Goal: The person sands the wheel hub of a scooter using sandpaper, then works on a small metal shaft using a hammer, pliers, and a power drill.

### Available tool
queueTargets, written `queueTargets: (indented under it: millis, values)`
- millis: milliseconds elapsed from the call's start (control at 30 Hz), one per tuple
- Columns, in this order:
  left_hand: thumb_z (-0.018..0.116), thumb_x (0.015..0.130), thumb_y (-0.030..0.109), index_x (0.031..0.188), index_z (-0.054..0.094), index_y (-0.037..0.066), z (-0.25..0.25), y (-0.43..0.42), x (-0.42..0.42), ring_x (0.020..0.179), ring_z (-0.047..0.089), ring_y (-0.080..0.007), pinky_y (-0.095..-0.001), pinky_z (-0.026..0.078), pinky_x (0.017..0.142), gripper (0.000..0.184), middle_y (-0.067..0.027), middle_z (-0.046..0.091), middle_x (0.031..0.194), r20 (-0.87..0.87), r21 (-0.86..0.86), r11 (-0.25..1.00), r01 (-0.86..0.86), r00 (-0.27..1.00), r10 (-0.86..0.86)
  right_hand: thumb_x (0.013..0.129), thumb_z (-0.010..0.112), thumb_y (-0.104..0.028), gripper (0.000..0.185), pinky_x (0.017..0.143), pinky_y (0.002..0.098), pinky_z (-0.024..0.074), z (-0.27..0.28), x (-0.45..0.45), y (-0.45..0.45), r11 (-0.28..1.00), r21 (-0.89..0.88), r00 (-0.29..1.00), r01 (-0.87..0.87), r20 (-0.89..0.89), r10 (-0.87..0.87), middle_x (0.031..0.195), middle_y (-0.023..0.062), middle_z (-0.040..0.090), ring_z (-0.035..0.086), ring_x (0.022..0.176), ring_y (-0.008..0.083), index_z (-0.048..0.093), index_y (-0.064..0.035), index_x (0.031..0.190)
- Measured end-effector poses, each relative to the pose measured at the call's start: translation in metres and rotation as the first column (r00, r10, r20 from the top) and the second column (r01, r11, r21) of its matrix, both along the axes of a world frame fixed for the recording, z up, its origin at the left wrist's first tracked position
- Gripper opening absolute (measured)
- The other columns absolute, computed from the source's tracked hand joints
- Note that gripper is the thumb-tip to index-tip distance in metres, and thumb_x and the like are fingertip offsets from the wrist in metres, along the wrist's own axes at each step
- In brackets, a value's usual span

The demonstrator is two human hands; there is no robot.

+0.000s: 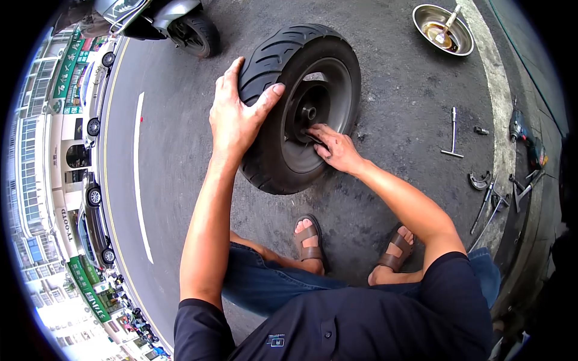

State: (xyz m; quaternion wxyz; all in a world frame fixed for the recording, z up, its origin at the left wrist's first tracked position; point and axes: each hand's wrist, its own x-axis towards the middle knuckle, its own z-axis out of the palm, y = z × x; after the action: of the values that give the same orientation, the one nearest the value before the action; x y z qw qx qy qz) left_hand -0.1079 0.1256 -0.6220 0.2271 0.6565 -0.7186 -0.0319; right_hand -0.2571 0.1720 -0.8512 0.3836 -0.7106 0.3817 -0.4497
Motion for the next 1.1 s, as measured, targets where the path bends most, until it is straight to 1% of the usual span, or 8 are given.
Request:
queueTargets:
  millis: [367,467,567,667,800,867,1000,1100]
  values:
    - [0.073,0.07,0.061,0.138,0.048,0.001,-0.006,-0.027,0.027,0.121,0.055,-0.0378,-0.0452,0.043,0.102,0.094,-0.0262,0.054,0.13,-0.145,0.093,0.993,-0.074,0.986,0.087,0.08,0.052,0.002,0.044,0.097,0.0367,0.0483,0.004,0.025,-0.003,0.994,0.079,0.985,-0.08,0.157,0.067,0.124,0.0138,0.059,0.06,0.113,0.0329,0.057,-0.0006,0.124]
    - [0.074,0.07,0.061,0.137,0.048,0.001,-0.002,-0.035,0.023,0.12,0.055,-0.0376,-0.0449,0.043,0.102,0.094,-0.0264,0.055,0.13,-0.166,0.119,0.991,-0.069,0.982,0.088,0.078,0.053,0.002,0.049,0.093,0.0386,0.0508,-0.008,0.009,-0.019,0.998,-0.018,0.998,-0.061,0.033,0.061,0.128,0.0113,0.058,0.061,0.111,0.0299,0.056,-0.0054,0.126]
    - [0.075,0.07,0.06,0.138,0.049,0.003,-0.004,-0.042,0.023,0.12,0.056,-0.0368,-0.044,0.044,0.101,0.092,-0.025,0.056,0.129,-0.17,0.105,0.993,-0.048,0.983,0.065,0.084,0.052,-0.005,0.05,0.076,0.037,0.0533,-0.028,-0.033,-0.075,0.924,-0.288,0.818,-0.251,-0.573,0.044,0.138,0.003,0.055,0.063,0.088,0.0248,0.055,-0.0168,0.133]
    - [0.075,0.07,0.058,0.137,0.05,0.005,-0.004,-0.047,0.025,0.12,0.057,-0.0361,-0.0432,0.045,0.101,0.09,-0.0229,0.056,0.129,-0.191,0.119,0.992,-0.036,0.98,0.059,0.084,0.052,-0.007,0.051,0.07,0.0358,0.0501,-0.012,-0.049,-0.114,0.821,-0.418,0.696,-0.388,-0.717,-0.037,0.14,0.0003,0.054,0.059,0.078,0.0243,0.055,-0.0165,0.133]
    - [0.075,0.069,0.057,0.135,0.052,0.007,-0.007,-0.052,0.03,0.115,0.059,-0.0362,-0.0447,0.046,0.099,0.086,-0.0207,0.058,0.125,-0.091,0.048,0.998,-0.044,0.995,0.049,0.075,0.051,0.001,0.055,0.083,0.0367,0.0547,-0.007,0.023,-0.019,1.0,-0.019,0.991,0.017,-0.131,-0.019,0.136,0.0088,0.054,0.063,0.102,0.0306,0.056,-0.0081,0.13]
    - [0.074,0.069,0.057,0.134,0.052,0.006,-0.007,-0.052,0.029,0.115,0.059,-0.0361,-0.0447,0.047,0.098,0.085,-0.0209,0.058,0.125,-0.05,0.033,0.998,-0.062,0.997,0.063,0.073,0.05,0.001,0.056,0.091,0.038,0.0533,0.02,0.031,-0.007,0.944,0.324,0.993,-0.059,0.116,0.022,0.133,0.0117,0.054,0.061,0.112,0.0331,0.055,-0.0065,0.128]
    - [0.076,0.072,0.049,0.133,0.052,0.002,-0.001,-0.055,0.019,0.118,0.058,-0.0314,-0.0384,0.046,0.099,0.081,-0.0226,0.058,0.127,-0.091,0.104,0.993,-0.062,0.993,0.072,0.076,0.049,0.004,0.055,0.09,0.0389,0.0541,-0.005,-0.03,-0.08,0.963,-0.091,0.766,-0.252,-0.627,0.141,0.136,0.0109,0.054,0.063,0.112,0.0297,0.055,-0.0086,0.13]
    - [0.077,0.071,0.05,0.134,0.052,0.003,0.001,-0.052,0.017,0.117,0.058,-0.0324,-0.039,0.045,0.1,0.082,-0.0218,0.058,0.128,-0.092,0.087,0.996,-0.008,0.996,0.016,0.076,0.051,0.003,0.056,0.091,0.0388,0.0537,-0.002,-0.006,-0.049,0.992,0.116,0.885,-0.051,-0.456,0.099,0.136,0.0111,0.055,0.063,0.112,0.0295,0.055,-0.0083,0.13]
